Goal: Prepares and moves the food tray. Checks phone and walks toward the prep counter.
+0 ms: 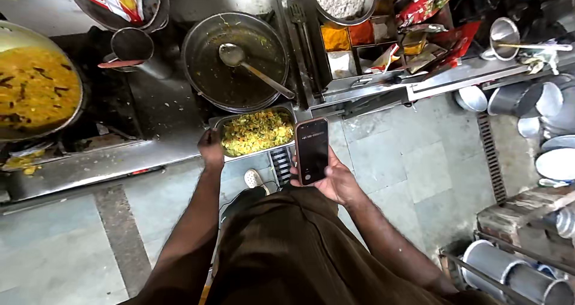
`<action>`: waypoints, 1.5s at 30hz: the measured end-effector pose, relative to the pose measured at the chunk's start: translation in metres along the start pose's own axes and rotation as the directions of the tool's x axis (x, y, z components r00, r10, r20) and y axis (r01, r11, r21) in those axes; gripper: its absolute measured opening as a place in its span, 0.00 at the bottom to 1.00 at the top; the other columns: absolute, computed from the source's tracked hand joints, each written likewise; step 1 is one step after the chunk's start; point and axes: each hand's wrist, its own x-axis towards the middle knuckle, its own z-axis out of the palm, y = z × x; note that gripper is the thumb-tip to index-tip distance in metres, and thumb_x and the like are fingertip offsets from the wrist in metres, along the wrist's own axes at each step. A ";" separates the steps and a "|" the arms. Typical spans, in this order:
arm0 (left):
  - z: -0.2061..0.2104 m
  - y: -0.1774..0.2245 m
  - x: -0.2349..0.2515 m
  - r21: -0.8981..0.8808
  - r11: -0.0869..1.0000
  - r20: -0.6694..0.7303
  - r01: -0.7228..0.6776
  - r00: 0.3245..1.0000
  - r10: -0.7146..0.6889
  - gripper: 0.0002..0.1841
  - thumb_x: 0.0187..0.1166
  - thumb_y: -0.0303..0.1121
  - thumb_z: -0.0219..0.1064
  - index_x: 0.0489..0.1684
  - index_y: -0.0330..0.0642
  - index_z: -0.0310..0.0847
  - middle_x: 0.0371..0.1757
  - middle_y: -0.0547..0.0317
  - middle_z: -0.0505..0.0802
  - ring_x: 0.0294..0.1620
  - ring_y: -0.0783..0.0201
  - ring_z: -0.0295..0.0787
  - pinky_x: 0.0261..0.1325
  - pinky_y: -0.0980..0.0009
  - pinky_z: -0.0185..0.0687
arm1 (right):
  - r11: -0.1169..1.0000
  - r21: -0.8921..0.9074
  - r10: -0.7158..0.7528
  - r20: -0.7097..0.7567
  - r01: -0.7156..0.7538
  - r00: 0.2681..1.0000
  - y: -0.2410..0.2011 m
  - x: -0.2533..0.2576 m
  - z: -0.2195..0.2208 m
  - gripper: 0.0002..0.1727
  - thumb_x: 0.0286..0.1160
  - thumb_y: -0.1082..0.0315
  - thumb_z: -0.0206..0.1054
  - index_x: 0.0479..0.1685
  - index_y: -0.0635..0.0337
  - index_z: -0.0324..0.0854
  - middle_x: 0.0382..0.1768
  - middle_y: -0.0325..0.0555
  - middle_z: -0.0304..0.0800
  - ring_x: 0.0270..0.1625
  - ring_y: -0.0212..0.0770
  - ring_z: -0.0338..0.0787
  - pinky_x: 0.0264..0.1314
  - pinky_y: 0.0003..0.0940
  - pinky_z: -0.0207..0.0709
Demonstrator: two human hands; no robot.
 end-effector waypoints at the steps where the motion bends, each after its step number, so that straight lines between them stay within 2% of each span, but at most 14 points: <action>1: 0.000 -0.001 0.000 0.002 1.000 -0.006 -0.003 1.000 0.003 0.20 0.90 0.45 0.61 0.57 0.36 0.87 0.50 0.52 0.93 0.50 0.69 0.88 0.61 0.67 0.83 | 0.999 0.007 0.037 0.002 -0.037 0.999 -0.001 0.001 -0.002 0.41 0.73 0.47 0.70 0.89 0.33 0.57 0.76 0.60 0.77 0.69 0.64 0.85 0.66 0.65 0.81; 4: 0.000 -0.003 0.001 -0.019 1.000 -0.010 -0.010 1.000 0.009 0.20 0.90 0.45 0.61 0.57 0.36 0.87 0.49 0.53 0.93 0.49 0.69 0.89 0.61 0.67 0.84 | 0.990 0.071 0.122 -0.015 -0.120 0.992 -0.001 0.000 -0.009 0.42 0.77 0.27 0.51 0.86 0.40 0.64 0.77 0.60 0.77 0.70 0.59 0.84 0.68 0.60 0.80; 7: -0.001 -0.006 0.002 -0.021 1.000 -0.002 0.012 1.000 -0.012 0.21 0.89 0.46 0.61 0.60 0.36 0.86 0.51 0.51 0.93 0.52 0.68 0.89 0.63 0.66 0.84 | 0.987 0.054 0.156 -0.121 -0.150 0.980 0.001 -0.008 -0.021 0.39 0.84 0.29 0.43 0.83 0.44 0.69 0.74 0.59 0.80 0.70 0.57 0.85 0.69 0.58 0.79; 11: -0.001 -0.010 0.004 -0.046 0.999 0.010 0.020 1.000 -0.020 0.22 0.88 0.46 0.61 0.64 0.35 0.85 0.57 0.48 0.92 0.58 0.65 0.90 0.68 0.64 0.84 | 0.996 -0.002 0.082 -0.371 -0.089 0.925 0.009 -0.046 -0.065 0.35 0.84 0.36 0.50 0.81 0.48 0.72 0.72 0.61 0.82 0.69 0.60 0.86 0.71 0.63 0.79; 14: -0.002 -0.009 0.000 -0.055 0.998 0.026 0.017 1.000 -0.015 0.22 0.89 0.46 0.61 0.65 0.36 0.85 0.57 0.50 0.93 0.58 0.66 0.89 0.68 0.65 0.84 | 0.967 -0.149 0.074 -0.613 -0.207 0.786 0.016 -0.100 -0.109 0.36 0.82 0.34 0.51 0.78 0.48 0.75 0.69 0.59 0.86 0.65 0.58 0.90 0.66 0.60 0.83; 16: -0.001 -0.011 0.001 -0.072 0.997 0.025 0.003 1.000 -0.001 0.21 0.89 0.46 0.61 0.62 0.37 0.86 0.55 0.52 0.93 0.56 0.68 0.89 0.66 0.67 0.84 | 0.840 -0.325 0.060 -0.740 -0.435 0.670 0.022 -0.144 -0.136 0.29 0.90 0.43 0.49 0.80 0.49 0.75 0.66 0.53 0.89 0.61 0.53 0.92 0.59 0.56 0.88; 18: 0.000 -0.010 0.004 -0.092 0.996 0.028 0.000 1.000 0.003 0.20 0.89 0.44 0.62 0.63 0.37 0.86 0.56 0.52 0.93 0.57 0.68 0.89 0.67 0.67 0.84 | 0.621 -0.462 0.047 -0.784 -0.633 0.618 0.035 -0.188 -0.156 0.24 0.87 0.50 0.63 0.74 0.50 0.83 0.59 0.48 0.93 0.53 0.47 0.93 0.49 0.50 0.89; 21: 0.000 -0.010 0.004 -0.098 0.995 0.022 0.014 1.000 -0.012 0.19 0.89 0.44 0.62 0.62 0.38 0.86 0.53 0.54 0.93 0.54 0.70 0.89 0.64 0.69 0.84 | 0.545 -0.547 0.072 -0.725 -0.636 0.685 0.052 -0.222 -0.143 0.24 0.78 0.57 0.74 0.72 0.50 0.86 0.61 0.43 0.93 0.56 0.40 0.93 0.51 0.41 0.89; 24: 0.000 -0.010 0.002 -0.101 0.995 0.017 0.011 1.000 -0.010 0.19 0.89 0.44 0.62 0.63 0.37 0.85 0.53 0.55 0.92 0.52 0.72 0.88 0.63 0.71 0.84 | 0.551 -0.680 -0.020 -0.589 -0.483 0.808 0.059 -0.207 -0.129 0.23 0.77 0.68 0.71 0.73 0.51 0.86 0.68 0.40 0.91 0.68 0.37 0.89 0.73 0.40 0.83; 29: 0.002 -0.012 0.002 -0.135 0.991 0.018 0.002 1.000 0.000 0.19 0.89 0.43 0.63 0.62 0.37 0.85 0.51 0.58 0.92 0.51 0.73 0.88 0.62 0.72 0.84 | 0.380 -0.843 -0.163 -0.466 -0.381 0.869 0.071 -0.166 -0.179 0.24 0.76 0.69 0.73 0.73 0.44 0.86 0.68 0.40 0.88 0.71 0.38 0.85 0.77 0.41 0.81; 35: 0.000 -0.006 0.006 -0.086 0.996 0.021 0.009 1.000 -0.007 0.19 0.88 0.44 0.63 0.61 0.38 0.87 0.50 0.55 0.93 0.50 0.71 0.89 0.61 0.69 0.85 | 0.637 -0.617 0.084 -0.541 -0.462 0.837 0.040 -0.188 -0.146 0.30 0.71 0.79 0.68 0.76 0.51 0.83 0.68 0.43 0.90 0.64 0.41 0.90 0.68 0.42 0.85; 41: 0.001 -0.004 0.001 -0.098 0.995 0.041 0.000 0.999 0.004 0.19 0.89 0.45 0.62 0.61 0.38 0.86 0.54 0.56 0.93 0.55 0.69 0.89 0.66 0.67 0.85 | 0.203 -0.839 0.264 -0.449 -0.505 0.853 0.031 -0.133 -0.154 0.45 0.70 0.60 0.75 0.92 0.33 0.60 0.80 0.46 0.74 0.75 0.42 0.81 0.76 0.51 0.79; 44: 0.002 0.000 0.004 -0.084 0.996 0.042 0.010 0.999 -0.007 0.20 0.89 0.45 0.61 0.63 0.37 0.85 0.56 0.54 0.92 0.58 0.69 0.88 0.68 0.67 0.83 | -0.102 -0.905 0.264 -0.425 -0.413 0.866 0.031 -0.121 -0.198 0.49 0.66 0.72 0.71 0.90 0.23 0.60 0.76 0.47 0.75 0.69 0.50 0.83 0.65 0.62 0.83; 45: 0.003 0.000 0.004 -0.079 0.997 0.033 0.016 0.999 -0.014 0.20 0.89 0.45 0.61 0.63 0.37 0.85 0.57 0.54 0.92 0.58 0.69 0.88 0.68 0.67 0.83 | -0.121 -0.902 0.274 -0.432 -0.415 0.859 0.026 -0.117 -0.201 0.50 0.66 0.74 0.69 0.91 0.20 0.59 0.75 0.45 0.76 0.68 0.49 0.84 0.64 0.61 0.84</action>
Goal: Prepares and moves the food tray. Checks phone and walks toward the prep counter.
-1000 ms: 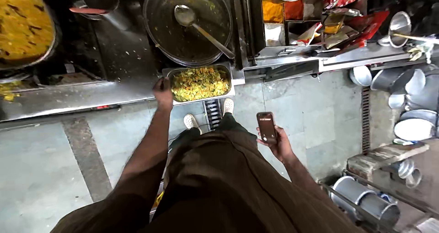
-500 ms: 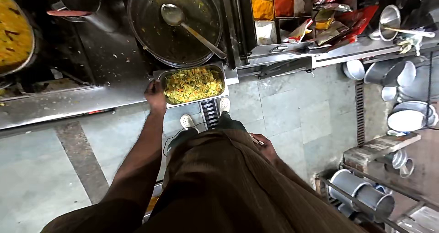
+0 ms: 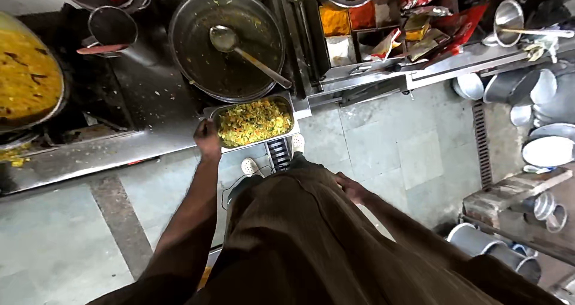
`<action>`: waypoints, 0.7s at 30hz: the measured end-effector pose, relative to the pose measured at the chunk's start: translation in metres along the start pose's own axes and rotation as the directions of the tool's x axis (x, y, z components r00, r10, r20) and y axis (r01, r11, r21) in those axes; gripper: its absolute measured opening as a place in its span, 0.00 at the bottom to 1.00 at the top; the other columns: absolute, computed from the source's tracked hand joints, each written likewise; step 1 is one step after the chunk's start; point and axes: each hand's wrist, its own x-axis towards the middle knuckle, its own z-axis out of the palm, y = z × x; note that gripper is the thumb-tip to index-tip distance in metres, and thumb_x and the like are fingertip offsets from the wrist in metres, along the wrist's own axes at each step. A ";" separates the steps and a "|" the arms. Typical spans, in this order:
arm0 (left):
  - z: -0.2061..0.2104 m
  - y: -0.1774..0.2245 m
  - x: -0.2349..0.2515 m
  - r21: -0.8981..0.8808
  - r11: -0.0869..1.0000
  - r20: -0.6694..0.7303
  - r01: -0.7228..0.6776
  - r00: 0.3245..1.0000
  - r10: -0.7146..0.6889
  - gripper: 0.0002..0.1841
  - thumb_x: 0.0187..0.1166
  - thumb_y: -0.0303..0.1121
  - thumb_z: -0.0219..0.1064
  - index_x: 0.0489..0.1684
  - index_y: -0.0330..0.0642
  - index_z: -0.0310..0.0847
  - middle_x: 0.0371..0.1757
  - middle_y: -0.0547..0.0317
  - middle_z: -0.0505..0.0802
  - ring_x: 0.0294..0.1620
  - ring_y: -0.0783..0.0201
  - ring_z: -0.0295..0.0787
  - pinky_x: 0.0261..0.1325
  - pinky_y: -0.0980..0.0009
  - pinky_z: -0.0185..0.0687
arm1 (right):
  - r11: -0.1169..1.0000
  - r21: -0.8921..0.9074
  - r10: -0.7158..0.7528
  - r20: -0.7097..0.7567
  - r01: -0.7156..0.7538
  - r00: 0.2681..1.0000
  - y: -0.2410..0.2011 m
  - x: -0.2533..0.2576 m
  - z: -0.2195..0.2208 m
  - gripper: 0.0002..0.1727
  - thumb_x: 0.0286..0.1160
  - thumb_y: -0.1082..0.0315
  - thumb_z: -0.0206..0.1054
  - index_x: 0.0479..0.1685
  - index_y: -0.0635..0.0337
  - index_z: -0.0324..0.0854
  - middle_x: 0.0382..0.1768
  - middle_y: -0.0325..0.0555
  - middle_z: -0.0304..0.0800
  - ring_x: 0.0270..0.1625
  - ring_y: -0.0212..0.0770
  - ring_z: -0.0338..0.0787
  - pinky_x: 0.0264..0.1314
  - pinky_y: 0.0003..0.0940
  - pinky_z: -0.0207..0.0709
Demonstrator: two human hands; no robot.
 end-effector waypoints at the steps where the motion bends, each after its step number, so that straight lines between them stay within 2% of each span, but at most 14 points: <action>1: 0.002 -0.001 0.000 0.003 1.000 -0.016 0.005 1.000 -0.005 0.20 0.89 0.45 0.61 0.63 0.37 0.85 0.56 0.53 0.92 0.57 0.69 0.89 0.67 0.67 0.83 | 0.998 0.062 -0.005 0.012 0.004 1.000 -0.007 -0.001 -0.010 0.48 0.68 0.76 0.68 0.90 0.22 0.61 0.75 0.44 0.77 0.69 0.46 0.84 0.67 0.57 0.83; 3: -0.001 -0.002 -0.004 0.028 1.000 -0.042 0.000 0.999 0.001 0.20 0.89 0.44 0.62 0.61 0.37 0.86 0.54 0.53 0.93 0.55 0.68 0.89 0.66 0.66 0.84 | 0.950 0.312 -0.026 0.015 0.020 1.000 -0.030 -0.017 -0.022 0.40 0.71 0.73 0.70 0.87 0.36 0.69 0.74 0.44 0.79 0.72 0.41 0.82 0.75 0.47 0.79; 4: -0.003 -0.001 -0.005 0.049 0.999 -0.041 -0.001 0.999 0.003 0.20 0.89 0.45 0.61 0.61 0.38 0.87 0.55 0.52 0.93 0.56 0.68 0.89 0.66 0.66 0.84 | 0.912 0.410 -0.015 0.033 0.000 0.999 -0.039 -0.028 -0.027 0.39 0.72 0.72 0.71 0.88 0.38 0.68 0.77 0.42 0.79 0.75 0.38 0.80 0.79 0.44 0.77; 6: -0.001 -0.001 -0.001 0.076 0.997 -0.041 0.004 0.999 0.000 0.21 0.89 0.46 0.61 0.64 0.38 0.86 0.58 0.50 0.93 0.59 0.66 0.90 0.69 0.65 0.83 | 0.888 0.455 0.000 0.147 -0.068 0.989 -0.048 -0.044 -0.046 0.42 0.76 0.71 0.69 0.93 0.38 0.59 0.84 0.33 0.73 0.80 0.30 0.76 0.84 0.39 0.73; 8: -0.001 -0.002 -0.004 0.073 0.997 -0.058 -0.003 0.998 0.007 0.21 0.89 0.46 0.62 0.63 0.36 0.86 0.56 0.48 0.93 0.57 0.65 0.90 0.67 0.65 0.84 | 0.936 0.337 -0.003 0.285 -0.097 0.958 -0.043 -0.045 -0.062 0.47 0.73 0.72 0.71 0.94 0.36 0.53 0.80 0.32 0.77 0.77 0.28 0.80 0.82 0.39 0.75; 10: -0.001 0.001 -0.004 0.076 0.997 -0.055 -0.012 0.998 0.016 0.21 0.89 0.44 0.61 0.63 0.36 0.86 0.55 0.49 0.93 0.55 0.65 0.90 0.66 0.65 0.85 | 0.991 0.132 -0.027 0.385 -0.027 0.922 -0.038 -0.028 -0.078 0.51 0.69 0.73 0.72 0.95 0.38 0.51 0.80 0.36 0.78 0.76 0.33 0.81 0.81 0.42 0.75; 12: 0.001 0.004 -0.001 0.083 0.996 -0.055 -0.021 0.998 0.026 0.20 0.90 0.44 0.60 0.62 0.36 0.87 0.53 0.50 0.94 0.53 0.66 0.91 0.64 0.65 0.85 | 0.995 -0.065 -0.040 0.378 0.070 0.925 -0.027 -0.009 -0.089 0.48 0.68 0.74 0.70 0.94 0.40 0.56 0.79 0.42 0.78 0.78 0.40 0.80 0.82 0.49 0.73; 13: 0.001 0.004 -0.002 0.088 0.996 -0.055 -0.015 0.998 0.020 0.20 0.90 0.44 0.60 0.62 0.36 0.87 0.53 0.50 0.94 0.53 0.66 0.91 0.64 0.65 0.86 | 0.991 -0.098 -0.053 0.342 0.092 0.938 -0.019 -0.004 -0.087 0.45 0.68 0.72 0.69 0.92 0.39 0.60 0.77 0.41 0.81 0.76 0.40 0.81 0.81 0.49 0.73; 15: 0.001 0.002 -0.003 0.090 0.996 -0.045 0.004 0.999 0.000 0.21 0.89 0.45 0.60 0.63 0.38 0.86 0.55 0.51 0.94 0.55 0.66 0.91 0.66 0.64 0.86 | 0.997 0.029 -0.072 0.283 0.067 0.956 -0.007 -0.004 -0.081 0.41 0.71 0.68 0.72 0.89 0.36 0.65 0.70 0.33 0.86 0.71 0.31 0.85 0.78 0.42 0.79; 18: 0.003 0.003 -0.004 0.068 0.998 -0.058 0.000 0.998 0.003 0.20 0.89 0.45 0.62 0.62 0.38 0.87 0.54 0.51 0.94 0.54 0.66 0.91 0.64 0.65 0.86 | 0.933 0.356 -0.165 0.315 0.044 0.935 0.015 -0.014 -0.088 0.38 0.69 0.69 0.75 0.84 0.39 0.72 0.69 0.31 0.88 0.68 0.29 0.87 0.75 0.37 0.83; 19: 0.002 0.006 -0.004 0.067 0.998 -0.064 -0.002 0.998 0.006 0.20 0.89 0.45 0.62 0.61 0.38 0.87 0.52 0.52 0.94 0.53 0.67 0.91 0.63 0.65 0.86 | 0.906 0.411 -0.242 0.317 0.097 0.917 0.018 -0.018 -0.093 0.36 0.71 0.70 0.73 0.84 0.44 0.73 0.71 0.35 0.87 0.69 0.31 0.87 0.74 0.37 0.83; 20: 0.001 0.007 -0.006 0.070 0.998 -0.064 0.001 0.998 0.003 0.20 0.89 0.45 0.62 0.61 0.38 0.87 0.53 0.52 0.94 0.53 0.67 0.91 0.63 0.65 0.86 | 0.891 0.424 -0.300 0.287 0.160 0.910 0.006 -0.024 -0.100 0.32 0.74 0.71 0.70 0.82 0.52 0.74 0.70 0.42 0.87 0.67 0.34 0.88 0.71 0.35 0.84; 21: 0.002 0.008 -0.007 0.075 0.997 -0.064 0.000 0.998 0.005 0.20 0.89 0.45 0.62 0.62 0.38 0.87 0.53 0.51 0.94 0.54 0.67 0.91 0.64 0.66 0.86 | 0.913 0.376 -0.269 0.253 0.161 0.929 -0.029 -0.032 -0.114 0.26 0.77 0.73 0.67 0.76 0.62 0.75 0.65 0.50 0.87 0.63 0.38 0.89 0.66 0.33 0.85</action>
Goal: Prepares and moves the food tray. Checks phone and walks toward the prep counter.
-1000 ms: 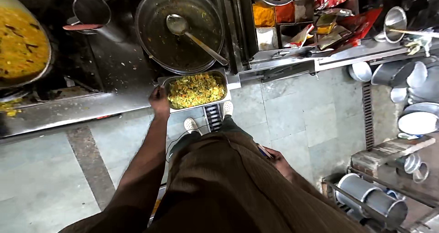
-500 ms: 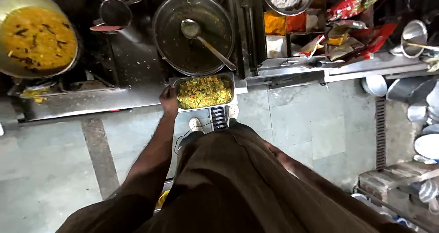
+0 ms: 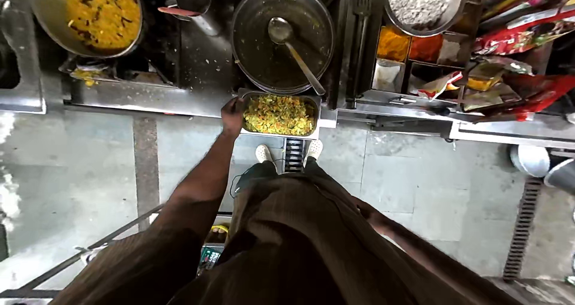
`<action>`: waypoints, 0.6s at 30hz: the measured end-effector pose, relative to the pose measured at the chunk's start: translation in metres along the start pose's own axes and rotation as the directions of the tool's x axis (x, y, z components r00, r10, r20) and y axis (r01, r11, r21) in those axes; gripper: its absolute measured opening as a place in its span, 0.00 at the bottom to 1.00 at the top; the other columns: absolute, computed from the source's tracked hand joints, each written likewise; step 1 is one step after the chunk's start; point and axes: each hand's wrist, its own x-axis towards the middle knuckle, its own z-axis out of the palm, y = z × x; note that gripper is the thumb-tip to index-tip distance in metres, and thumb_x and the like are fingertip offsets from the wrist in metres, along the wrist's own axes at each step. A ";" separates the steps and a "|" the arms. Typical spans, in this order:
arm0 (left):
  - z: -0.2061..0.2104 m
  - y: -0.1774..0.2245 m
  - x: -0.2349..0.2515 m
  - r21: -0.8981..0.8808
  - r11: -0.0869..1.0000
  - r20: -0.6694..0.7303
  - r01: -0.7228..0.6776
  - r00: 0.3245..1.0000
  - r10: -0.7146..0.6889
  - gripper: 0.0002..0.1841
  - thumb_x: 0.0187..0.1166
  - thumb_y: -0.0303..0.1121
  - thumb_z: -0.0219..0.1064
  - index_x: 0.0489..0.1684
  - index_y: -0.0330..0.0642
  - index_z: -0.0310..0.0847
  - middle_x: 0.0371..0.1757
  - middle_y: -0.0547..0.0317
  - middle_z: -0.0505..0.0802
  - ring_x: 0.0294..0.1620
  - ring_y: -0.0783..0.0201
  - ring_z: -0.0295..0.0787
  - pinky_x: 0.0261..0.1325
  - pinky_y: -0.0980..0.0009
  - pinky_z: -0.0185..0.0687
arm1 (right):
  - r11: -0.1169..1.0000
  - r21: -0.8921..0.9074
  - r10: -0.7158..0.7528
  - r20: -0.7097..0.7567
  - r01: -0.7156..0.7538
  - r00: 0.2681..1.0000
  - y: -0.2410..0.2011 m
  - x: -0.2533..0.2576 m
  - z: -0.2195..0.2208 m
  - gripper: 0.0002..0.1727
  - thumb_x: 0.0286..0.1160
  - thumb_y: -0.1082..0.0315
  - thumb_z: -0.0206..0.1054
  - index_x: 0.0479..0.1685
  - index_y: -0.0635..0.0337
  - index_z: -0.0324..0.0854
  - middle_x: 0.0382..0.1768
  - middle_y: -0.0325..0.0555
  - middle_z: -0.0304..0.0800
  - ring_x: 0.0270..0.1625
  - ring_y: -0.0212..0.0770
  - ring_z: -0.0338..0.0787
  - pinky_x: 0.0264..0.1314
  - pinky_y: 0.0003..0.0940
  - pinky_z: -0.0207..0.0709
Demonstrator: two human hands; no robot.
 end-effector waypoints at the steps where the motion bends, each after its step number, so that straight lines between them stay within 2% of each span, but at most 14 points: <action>1: 0.001 0.002 0.001 0.011 1.000 -0.003 0.001 1.000 -0.001 0.20 0.89 0.45 0.62 0.62 0.37 0.87 0.54 0.51 0.94 0.54 0.67 0.91 0.64 0.66 0.85 | 0.966 -0.036 0.255 -0.064 -0.257 0.965 -0.072 0.005 0.003 0.20 0.81 0.78 0.62 0.72 0.66 0.75 0.63 0.54 0.85 0.63 0.41 0.85 0.69 0.35 0.77; 2: 0.003 0.004 0.003 0.024 1.000 -0.005 0.002 1.000 -0.002 0.20 0.89 0.44 0.62 0.63 0.36 0.86 0.54 0.50 0.94 0.55 0.67 0.91 0.65 0.66 0.85 | 0.885 -0.024 0.457 -0.137 -0.464 0.879 -0.124 0.020 0.006 0.20 0.84 0.79 0.57 0.73 0.68 0.75 0.67 0.56 0.84 0.68 0.42 0.83 0.76 0.35 0.72; 4: 0.003 0.004 0.001 0.039 0.999 -0.005 0.032 0.999 -0.032 0.21 0.89 0.45 0.61 0.65 0.37 0.86 0.56 0.50 0.94 0.56 0.66 0.91 0.67 0.65 0.84 | 0.757 0.106 0.650 -0.223 -0.645 0.727 -0.151 0.049 0.012 0.19 0.92 0.76 0.48 0.74 0.69 0.74 0.68 0.56 0.82 0.69 0.40 0.80 0.76 0.34 0.69; 5: 0.002 0.006 0.000 0.043 0.998 -0.004 0.051 0.999 -0.051 0.21 0.89 0.45 0.61 0.65 0.37 0.85 0.56 0.49 0.94 0.57 0.65 0.91 0.67 0.63 0.85 | 0.770 0.158 0.637 -0.236 -0.618 0.734 -0.130 0.055 0.013 0.17 0.92 0.75 0.50 0.70 0.67 0.76 0.60 0.53 0.85 0.61 0.37 0.83 0.68 0.33 0.74; 6: 0.001 0.007 -0.002 0.043 0.997 -0.002 0.065 0.998 -0.064 0.21 0.89 0.45 0.61 0.65 0.38 0.85 0.56 0.50 0.94 0.57 0.64 0.91 0.68 0.63 0.85 | 0.851 0.204 0.517 -0.154 -0.485 0.842 -0.084 0.052 0.009 0.17 0.91 0.74 0.51 0.73 0.67 0.73 0.59 0.53 0.86 0.58 0.36 0.85 0.63 0.33 0.79; 7: -0.001 0.005 -0.002 0.037 0.997 -0.003 0.067 0.998 -0.067 0.21 0.89 0.45 0.61 0.65 0.38 0.86 0.57 0.50 0.94 0.57 0.65 0.91 0.68 0.63 0.85 | 0.942 0.268 0.228 -0.060 -0.204 0.972 -0.016 0.049 0.003 0.23 0.87 0.70 0.55 0.77 0.69 0.67 0.59 0.55 0.88 0.57 0.36 0.89 0.55 0.32 0.87; 8: -0.001 0.004 0.000 0.030 0.998 -0.005 0.059 0.998 -0.059 0.21 0.89 0.45 0.61 0.65 0.38 0.86 0.56 0.49 0.94 0.57 0.64 0.91 0.68 0.63 0.85 | 0.908 0.370 0.212 -0.005 -0.195 0.977 0.011 0.052 0.000 0.28 0.82 0.66 0.62 0.82 0.58 0.66 0.62 0.49 0.89 0.59 0.35 0.90 0.57 0.34 0.88; 9: -0.001 0.002 0.002 0.026 0.998 -0.003 0.051 0.999 -0.051 0.21 0.89 0.46 0.62 0.64 0.38 0.86 0.56 0.49 0.94 0.57 0.64 0.91 0.67 0.62 0.85 | 0.850 0.483 0.218 0.045 -0.212 0.975 0.019 0.054 -0.005 0.37 0.70 0.69 0.68 0.84 0.51 0.66 0.66 0.46 0.88 0.62 0.37 0.89 0.60 0.38 0.87; 10: -0.001 0.000 0.004 0.012 0.999 0.001 0.048 0.999 -0.048 0.21 0.88 0.46 0.62 0.65 0.38 0.86 0.56 0.49 0.94 0.57 0.63 0.91 0.68 0.62 0.85 | 0.784 0.590 0.169 0.096 -0.193 0.981 0.022 0.054 -0.010 0.47 0.56 0.70 0.74 0.88 0.48 0.64 0.72 0.47 0.84 0.68 0.42 0.87 0.67 0.43 0.85; 12: -0.003 -0.004 0.006 -0.016 0.999 0.014 0.048 0.999 -0.048 0.21 0.89 0.46 0.62 0.65 0.38 0.86 0.57 0.48 0.94 0.58 0.63 0.91 0.69 0.61 0.85 | 0.705 0.699 0.046 0.125 -0.121 0.991 0.025 0.054 -0.011 0.55 0.50 0.73 0.77 0.92 0.51 0.58 0.84 0.51 0.71 0.80 0.49 0.77 0.78 0.48 0.77; 14: -0.006 -0.006 0.006 -0.025 0.998 0.032 0.061 0.998 -0.060 0.21 0.89 0.46 0.61 0.65 0.38 0.86 0.57 0.49 0.94 0.58 0.63 0.91 0.69 0.61 0.84 | 0.726 0.686 0.057 -0.008 -0.036 0.998 0.034 0.064 0.006 0.44 0.58 0.76 0.73 0.86 0.57 0.69 0.78 0.54 0.79 0.74 0.48 0.84 0.73 0.45 0.81; 15: -0.007 -0.007 0.008 -0.025 0.998 0.041 0.063 0.997 -0.062 0.21 0.89 0.46 0.61 0.65 0.39 0.86 0.58 0.49 0.94 0.59 0.63 0.91 0.70 0.61 0.84 | 0.782 0.624 0.105 -0.127 -0.003 0.986 0.040 0.075 0.018 0.35 0.66 0.75 0.70 0.81 0.58 0.75 0.72 0.53 0.85 0.68 0.45 0.88 0.69 0.43 0.84; 16: -0.009 -0.008 0.010 -0.026 0.998 0.043 0.062 0.997 -0.061 0.21 0.89 0.46 0.61 0.65 0.39 0.87 0.57 0.49 0.94 0.58 0.63 0.91 0.69 0.61 0.84 | 0.845 0.535 0.153 -0.274 0.019 0.950 0.046 0.091 0.031 0.26 0.75 0.74 0.68 0.76 0.59 0.80 0.66 0.52 0.89 0.64 0.44 0.90 0.67 0.42 0.85; 18: -0.012 -0.010 0.011 -0.035 0.998 0.051 0.053 0.997 -0.052 0.21 0.89 0.47 0.62 0.64 0.38 0.87 0.55 0.49 0.94 0.56 0.63 0.92 0.68 0.61 0.85 | 0.949 0.314 0.170 -0.552 0.015 0.817 0.057 0.128 0.059 0.15 0.77 0.71 0.67 0.60 0.63 0.87 0.52 0.49 0.94 0.54 0.38 0.92 0.61 0.37 0.86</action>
